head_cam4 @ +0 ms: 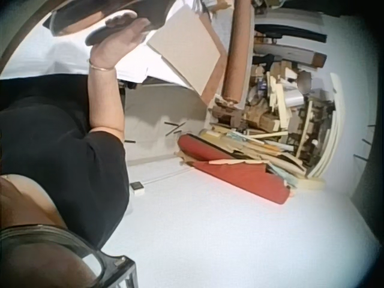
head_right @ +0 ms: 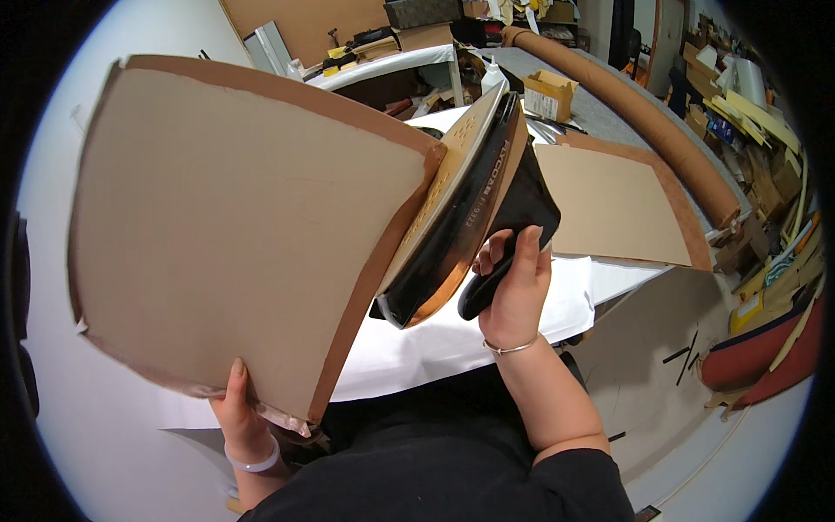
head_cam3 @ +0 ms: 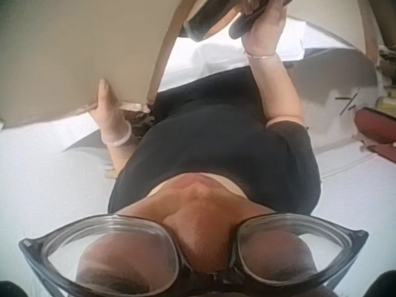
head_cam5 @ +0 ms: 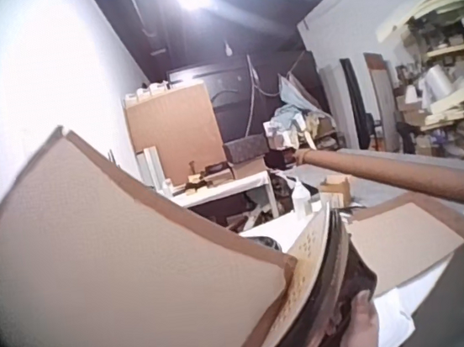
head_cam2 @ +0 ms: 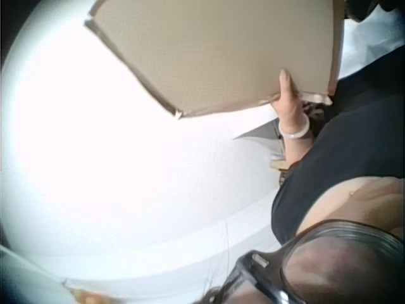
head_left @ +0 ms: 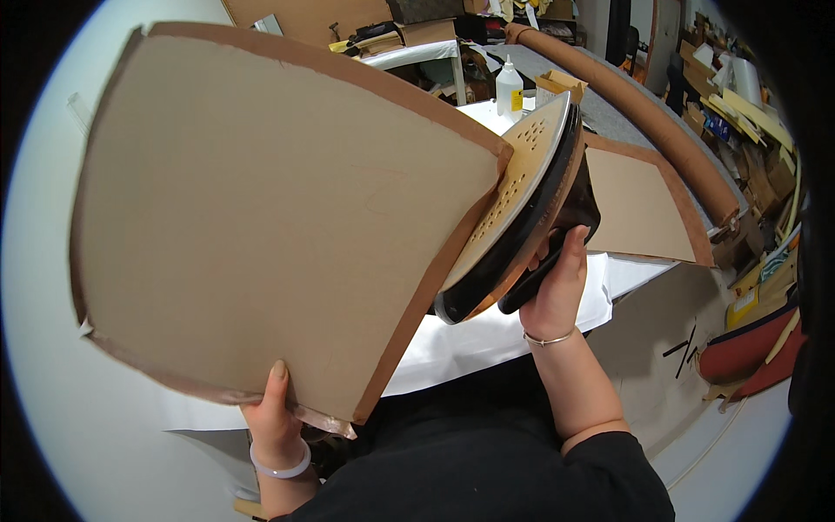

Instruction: The person irons a rectangular piece of cardboard on a white work surface. They repeatedly lift the cardboard to check the underside, then continue ironing the top surface. The person also uses scissors to trim a small edge of the cardboard before resuming ironing.

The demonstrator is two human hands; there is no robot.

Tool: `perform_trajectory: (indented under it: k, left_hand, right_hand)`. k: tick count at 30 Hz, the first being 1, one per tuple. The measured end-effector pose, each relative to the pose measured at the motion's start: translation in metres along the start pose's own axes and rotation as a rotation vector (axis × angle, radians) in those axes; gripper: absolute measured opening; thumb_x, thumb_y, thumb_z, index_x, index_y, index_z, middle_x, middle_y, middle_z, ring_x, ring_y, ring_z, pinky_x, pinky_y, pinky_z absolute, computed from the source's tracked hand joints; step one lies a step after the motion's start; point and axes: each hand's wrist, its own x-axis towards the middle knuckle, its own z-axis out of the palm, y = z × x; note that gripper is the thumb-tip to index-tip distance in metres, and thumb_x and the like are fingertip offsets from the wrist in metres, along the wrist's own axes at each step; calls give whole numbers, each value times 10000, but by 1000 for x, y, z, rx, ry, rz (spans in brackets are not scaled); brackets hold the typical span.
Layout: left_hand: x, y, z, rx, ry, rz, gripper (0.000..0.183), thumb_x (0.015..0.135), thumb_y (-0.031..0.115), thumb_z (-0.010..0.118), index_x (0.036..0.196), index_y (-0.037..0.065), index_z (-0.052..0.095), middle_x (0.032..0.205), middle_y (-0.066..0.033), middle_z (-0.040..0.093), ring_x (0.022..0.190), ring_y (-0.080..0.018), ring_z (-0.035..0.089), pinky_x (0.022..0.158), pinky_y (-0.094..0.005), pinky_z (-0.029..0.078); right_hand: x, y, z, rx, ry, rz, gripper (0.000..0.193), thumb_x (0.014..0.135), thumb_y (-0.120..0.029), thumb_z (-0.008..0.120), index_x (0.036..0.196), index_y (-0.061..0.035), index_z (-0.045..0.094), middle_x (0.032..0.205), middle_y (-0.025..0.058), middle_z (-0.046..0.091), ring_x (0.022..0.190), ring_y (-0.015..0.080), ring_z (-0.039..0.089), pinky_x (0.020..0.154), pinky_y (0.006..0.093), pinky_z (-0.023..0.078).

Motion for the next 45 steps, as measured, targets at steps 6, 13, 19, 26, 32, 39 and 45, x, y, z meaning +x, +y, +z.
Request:
perform_trajectory:
  k: [6, 13, 19, 26, 32, 39, 45]
  left_hand:
    - [-25, 9, -15, 275, -69, 227, 527, 982, -3, 699, 1479, 26, 526, 1438, -101, 607, 1297, -239, 599, 1138, -410, 467]
    - [-40, 37, -14, 586, -275, 257, 508, 942, -10, 740, 1425, 40, 589, 1419, -88, 628, 1286, -239, 599, 1141, -407, 453]
    - [0, 56, 14, 855, -538, 492, 369, 867, -65, 777, 1221, 23, 721, 1205, -92, 733, 1097, -244, 695, 985, -383, 542]
    - [26, 18, -5, 809, -491, 363, 364, 922, 11, 778, 1275, 15, 686, 1238, -89, 707, 1117, -239, 679, 995, -383, 540]
    - [-2, -22, -17, 167, -28, -344, 579, 1010, 96, 685, 1531, -4, 454, 1456, -125, 574, 1329, -272, 574, 1126, -412, 475]
    - [-43, -67, -27, -135, 219, -660, 533, 1020, 54, 687, 1498, -51, 477, 1457, -161, 595, 1307, -260, 612, 1076, -391, 531]
    - [-51, -69, -28, 0, 200, -773, 565, 1045, 164, 677, 1524, -31, 449, 1452, -150, 588, 1325, -259, 590, 1113, -394, 501]
  right_hand:
    - [0, 6, -3, -60, 23, -12, 391, 1056, -519, 660, 1014, -148, 541, 790, 1, 574, 673, 134, 537, 646, 309, 480]
    - [-3, 6, 0, -82, 40, -52, 348, 1057, -448, 690, 1006, -132, 554, 809, 1, 595, 690, 126, 562, 655, 305, 506]
    - [-5, 14, 1, -167, -56, -97, 297, 1060, -352, 712, 1111, -86, 591, 820, 5, 616, 692, 109, 571, 659, 284, 526]
    - [-7, 12, 6, -196, -81, -154, 230, 1079, -263, 684, 1110, -54, 591, 783, 23, 630, 688, 119, 594, 660, 289, 525]
    - [1, -52, 11, -177, -14, -299, 365, 1093, -378, 651, 920, -59, 619, 791, 49, 635, 701, 145, 582, 663, 302, 474]
    - [25, -108, -2, -919, -278, -464, 251, 1032, -227, 756, 1177, -40, 673, 905, 31, 706, 737, 86, 625, 662, 239, 494]
    - [13, -75, 21, -1402, -561, -182, 422, 875, -137, 896, 1226, -18, 693, 896, -7, 621, 786, 67, 584, 693, 219, 506]
